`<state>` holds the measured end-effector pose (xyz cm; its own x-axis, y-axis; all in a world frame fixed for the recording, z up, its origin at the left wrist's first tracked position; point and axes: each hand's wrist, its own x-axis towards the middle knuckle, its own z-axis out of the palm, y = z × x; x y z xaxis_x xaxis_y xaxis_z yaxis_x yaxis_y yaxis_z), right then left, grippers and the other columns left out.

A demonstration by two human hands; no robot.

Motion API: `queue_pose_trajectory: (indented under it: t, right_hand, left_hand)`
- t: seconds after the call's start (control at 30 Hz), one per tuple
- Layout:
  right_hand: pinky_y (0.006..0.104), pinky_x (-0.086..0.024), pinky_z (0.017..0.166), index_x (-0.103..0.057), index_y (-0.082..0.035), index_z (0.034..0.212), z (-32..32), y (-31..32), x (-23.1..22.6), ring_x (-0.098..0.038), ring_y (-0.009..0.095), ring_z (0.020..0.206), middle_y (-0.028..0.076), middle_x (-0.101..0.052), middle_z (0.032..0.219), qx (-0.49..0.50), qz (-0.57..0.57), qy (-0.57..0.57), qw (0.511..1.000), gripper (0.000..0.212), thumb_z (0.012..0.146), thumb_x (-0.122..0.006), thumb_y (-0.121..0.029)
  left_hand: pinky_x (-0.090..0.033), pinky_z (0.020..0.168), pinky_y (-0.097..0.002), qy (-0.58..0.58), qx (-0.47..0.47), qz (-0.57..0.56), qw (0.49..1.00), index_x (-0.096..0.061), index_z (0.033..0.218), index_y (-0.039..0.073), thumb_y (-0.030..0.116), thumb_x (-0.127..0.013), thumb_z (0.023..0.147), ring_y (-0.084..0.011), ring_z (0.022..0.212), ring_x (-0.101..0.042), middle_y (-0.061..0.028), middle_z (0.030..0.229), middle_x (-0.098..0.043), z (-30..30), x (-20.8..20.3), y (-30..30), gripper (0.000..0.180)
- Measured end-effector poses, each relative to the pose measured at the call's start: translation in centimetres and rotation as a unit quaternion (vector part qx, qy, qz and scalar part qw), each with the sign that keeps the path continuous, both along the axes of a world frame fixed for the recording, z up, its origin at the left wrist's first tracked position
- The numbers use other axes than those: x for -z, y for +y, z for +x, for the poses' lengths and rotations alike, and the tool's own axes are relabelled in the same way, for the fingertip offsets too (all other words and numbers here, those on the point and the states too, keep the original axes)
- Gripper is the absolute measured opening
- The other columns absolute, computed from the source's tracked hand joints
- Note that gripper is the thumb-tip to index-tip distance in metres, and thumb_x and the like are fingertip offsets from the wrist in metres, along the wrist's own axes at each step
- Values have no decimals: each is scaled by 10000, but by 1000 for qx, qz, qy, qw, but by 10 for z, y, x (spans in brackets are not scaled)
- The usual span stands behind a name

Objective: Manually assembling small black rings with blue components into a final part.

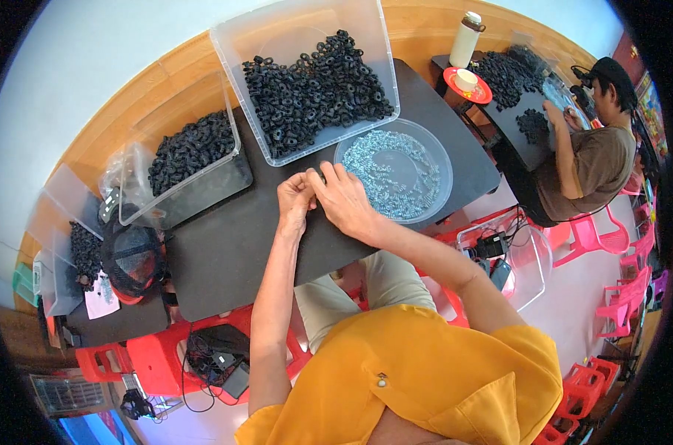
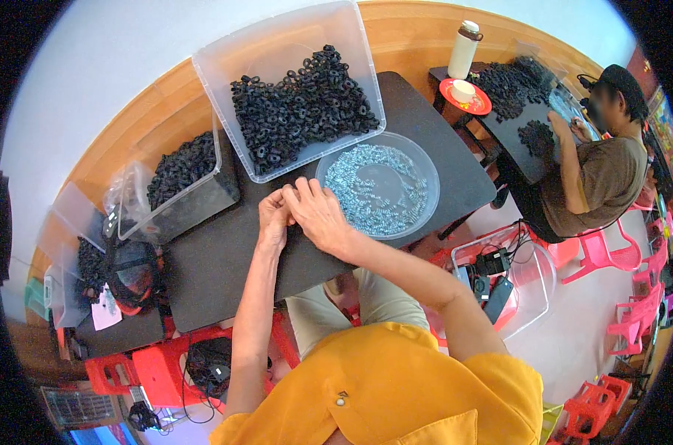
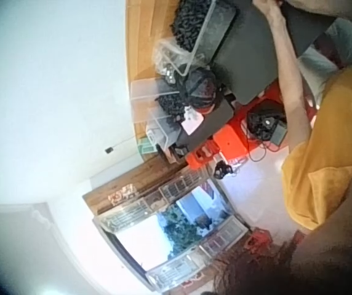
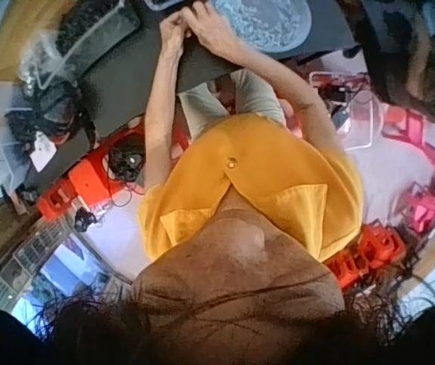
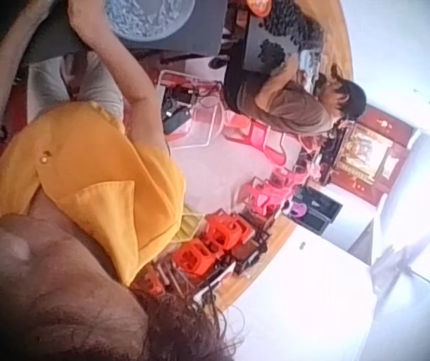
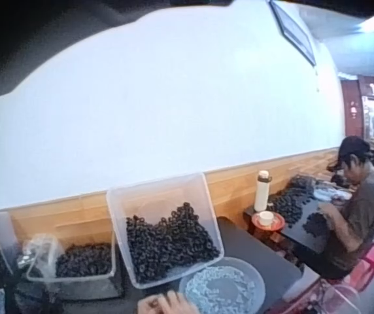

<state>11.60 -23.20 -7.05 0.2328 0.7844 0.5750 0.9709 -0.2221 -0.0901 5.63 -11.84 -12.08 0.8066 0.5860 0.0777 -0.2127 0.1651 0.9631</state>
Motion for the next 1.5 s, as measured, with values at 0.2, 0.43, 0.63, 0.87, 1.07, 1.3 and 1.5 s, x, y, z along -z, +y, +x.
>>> queue_pose_trajectory:
  t: [0.2, 0.43, 0.63, 0.87, 1.07, 1.3, 1.5]
  right_hand:
    - [348, -471, 635, -533, -57, 984, -42, -30, 22, -545, 251, 792, 89, -499, 904, -54, 63, 169, 982, 284, 720, -633, -85]
    - [354, -467, 585, -526, -34, 822, -41, -34, 41, -530, 250, 718, 94, -453, 798, -61, 20, 156, 986, 129, 718, -594, -67]
    - [340, -479, 596, -504, -29, 774, -45, -35, 41, -530, 237, 734, 101, -443, 821, -72, 13, 133, 988, 119, 671, -562, -41]
    - [328, -482, 588, -493, -28, 764, -41, -37, 45, -528, 232, 727, 102, -432, 818, -69, 11, 120, 990, 131, 652, -561, -32]
    - [330, -469, 581, -505, -41, 783, -41, -39, 43, -523, 228, 706, 90, -435, 806, -68, 8, 131, 989, 107, 687, -552, -47]
    - [331, -486, 595, -521, -11, 786, -42, -39, 45, -538, 239, 750, 112, -446, 839, -72, 12, 128, 989, 162, 633, -570, -30]
    - [343, -486, 600, -523, -7, 787, -39, -43, 43, -541, 252, 761, 120, -453, 855, -77, 17, 132, 988, 177, 619, -577, -19]
  left_hand:
    - [-361, 398, -173, -7, -108, 18, 994, -625, 832, 22, 87, -666, 762, -38, 452, -462, -34, 701, -629, -10, -28, 0, 104]
    - [-387, 409, -161, -88, -376, 219, 896, -633, 868, 43, 59, -658, 769, -39, 569, -523, -18, 746, -609, -53, -124, 52, 104]
    - [-432, 451, -190, -23, -481, 324, 814, -600, 1030, -45, 101, -625, 803, -93, 545, -559, -107, 905, -641, -77, -152, 132, 271]
    - [-459, 446, -188, -54, -397, 371, 838, -623, 962, -12, 43, -582, 820, -79, 598, -563, -74, 899, -611, -34, -132, 70, 158]
    - [-490, 608, -319, 123, -156, 503, 841, -650, 873, 11, 68, -632, 743, -235, 686, -624, -131, 770, -633, 16, -90, 36, 144]
    - [-456, 683, -389, 193, -130, 616, 753, -620, 912, 5, 49, -682, 678, -326, 826, -564, -144, 891, -533, 40, -50, 26, 246]
    - [-448, 704, -372, 171, -164, 640, 731, -618, 914, 12, 44, -652, 718, -314, 819, -559, -123, 859, -547, 40, -52, 19, 201]
